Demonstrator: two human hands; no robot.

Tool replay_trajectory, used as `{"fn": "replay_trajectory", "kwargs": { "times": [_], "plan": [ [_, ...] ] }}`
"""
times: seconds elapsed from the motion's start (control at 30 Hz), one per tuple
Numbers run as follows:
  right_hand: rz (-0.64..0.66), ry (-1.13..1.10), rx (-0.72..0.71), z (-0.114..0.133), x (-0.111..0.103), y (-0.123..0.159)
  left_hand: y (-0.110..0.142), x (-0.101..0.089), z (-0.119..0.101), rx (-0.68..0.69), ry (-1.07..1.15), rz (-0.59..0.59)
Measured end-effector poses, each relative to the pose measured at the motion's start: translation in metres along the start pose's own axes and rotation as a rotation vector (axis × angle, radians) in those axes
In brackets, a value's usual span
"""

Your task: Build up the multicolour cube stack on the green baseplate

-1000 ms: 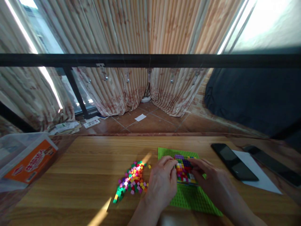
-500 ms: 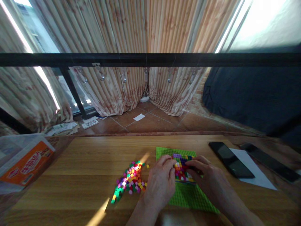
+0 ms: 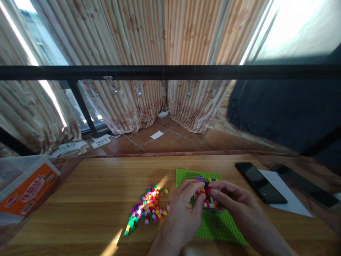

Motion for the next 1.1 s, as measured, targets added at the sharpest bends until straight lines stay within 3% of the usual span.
{"fn": "replay_trajectory", "kwargs": {
  "times": [0.13,0.23,0.43,0.6,0.77,1.1],
  "plan": [
    [0.013,-0.184,0.094,0.001,0.011,0.002,0.001,-0.003,-0.005,0.065,0.081,0.003],
    [0.020,-0.203,0.124,0.000,0.015,0.003,0.000,-0.004,-0.006,0.097,0.093,-0.017],
    [0.026,0.064,-0.031,0.000,0.014,0.000,0.001,-0.004,-0.005,0.090,0.025,-0.036],
    [-0.048,0.191,-0.205,-0.005,0.010,0.001,0.000,-0.004,-0.005,0.056,0.007,-0.031],
    [0.035,0.372,-0.386,-0.006,0.005,0.004,-0.001,-0.003,-0.004,-0.023,0.043,0.001],
    [0.199,0.570,-0.344,0.007,0.000,0.005,0.001,-0.002,-0.003,-0.123,0.124,0.078]
  ]
}}
Point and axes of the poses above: each hand's wrist, its own y-axis away from the middle knuckle, its own x-axis out of the palm, z = x × y, the point moved 1 cm from there along -y, towards the middle knuckle, and after that the axes turned 15 degrees about -x, right-handed, at the moved point
